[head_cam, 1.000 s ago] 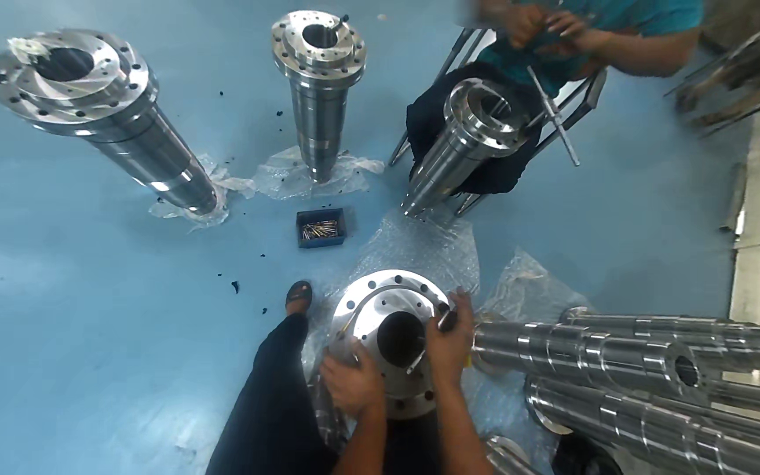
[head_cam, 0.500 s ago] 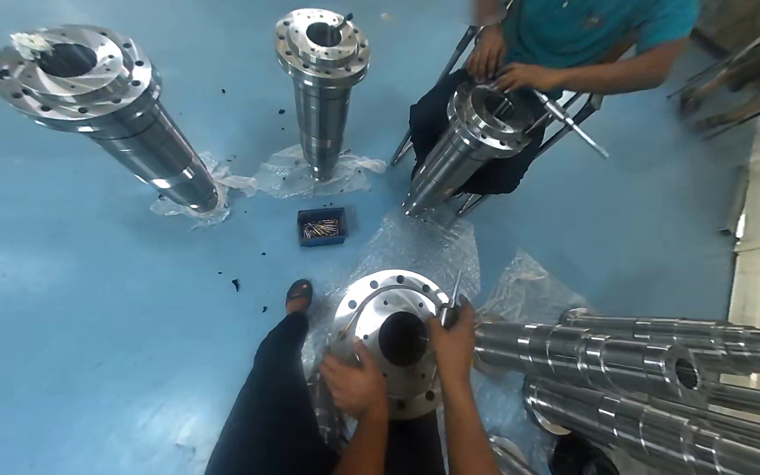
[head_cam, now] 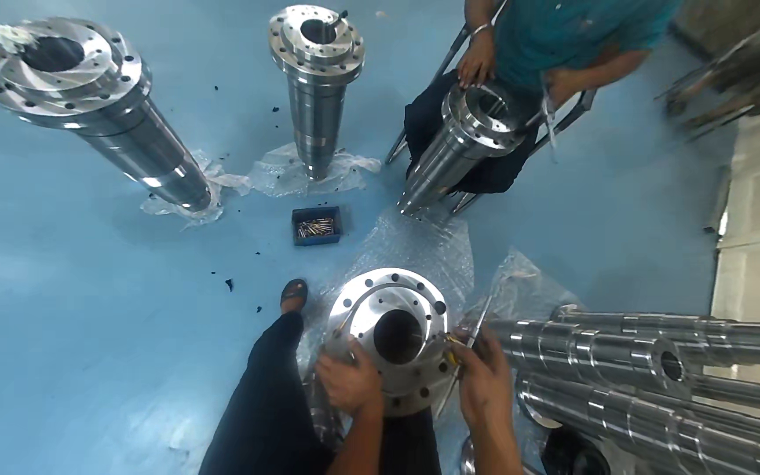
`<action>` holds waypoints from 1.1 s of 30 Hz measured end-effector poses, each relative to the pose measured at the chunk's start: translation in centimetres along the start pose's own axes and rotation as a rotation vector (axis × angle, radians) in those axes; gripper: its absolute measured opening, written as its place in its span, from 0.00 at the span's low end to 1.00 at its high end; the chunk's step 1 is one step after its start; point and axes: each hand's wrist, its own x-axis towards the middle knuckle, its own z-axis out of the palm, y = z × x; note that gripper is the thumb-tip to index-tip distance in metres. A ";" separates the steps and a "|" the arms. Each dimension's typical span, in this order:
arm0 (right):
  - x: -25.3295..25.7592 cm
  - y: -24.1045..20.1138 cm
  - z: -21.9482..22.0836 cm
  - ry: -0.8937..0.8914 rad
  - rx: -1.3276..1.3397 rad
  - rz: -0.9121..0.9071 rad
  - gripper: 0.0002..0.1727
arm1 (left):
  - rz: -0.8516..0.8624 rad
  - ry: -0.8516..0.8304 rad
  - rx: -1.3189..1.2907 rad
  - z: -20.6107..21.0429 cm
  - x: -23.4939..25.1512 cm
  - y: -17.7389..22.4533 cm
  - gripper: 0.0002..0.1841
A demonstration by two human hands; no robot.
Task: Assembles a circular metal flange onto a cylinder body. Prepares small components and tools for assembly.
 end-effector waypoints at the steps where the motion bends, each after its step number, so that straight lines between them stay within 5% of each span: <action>1: -0.7 -0.3 -0.4 -0.013 0.053 0.016 0.29 | 0.000 0.000 -0.001 0.0 0.0 0.0 0.36; 11: -8.8 -4.0 -3.7 -0.215 0.526 0.157 0.22 | -0.015 -0.080 -0.017 -0.9 -0.1 0.3 0.37; 17: -12.0 -5.2 -5.3 -0.499 0.807 0.136 0.29 | -0.056 -0.120 -0.026 -1.4 -0.2 0.7 0.39; 23: -14.3 -6.3 -5.9 -0.839 0.846 -0.059 0.31 | -0.015 -0.179 -0.126 -1.5 0.5 -0.4 0.39; 33: -17.5 -5.8 -6.3 -0.898 0.851 -0.150 0.30 | 0.022 -0.475 -0.261 -3.8 3.1 -0.9 0.42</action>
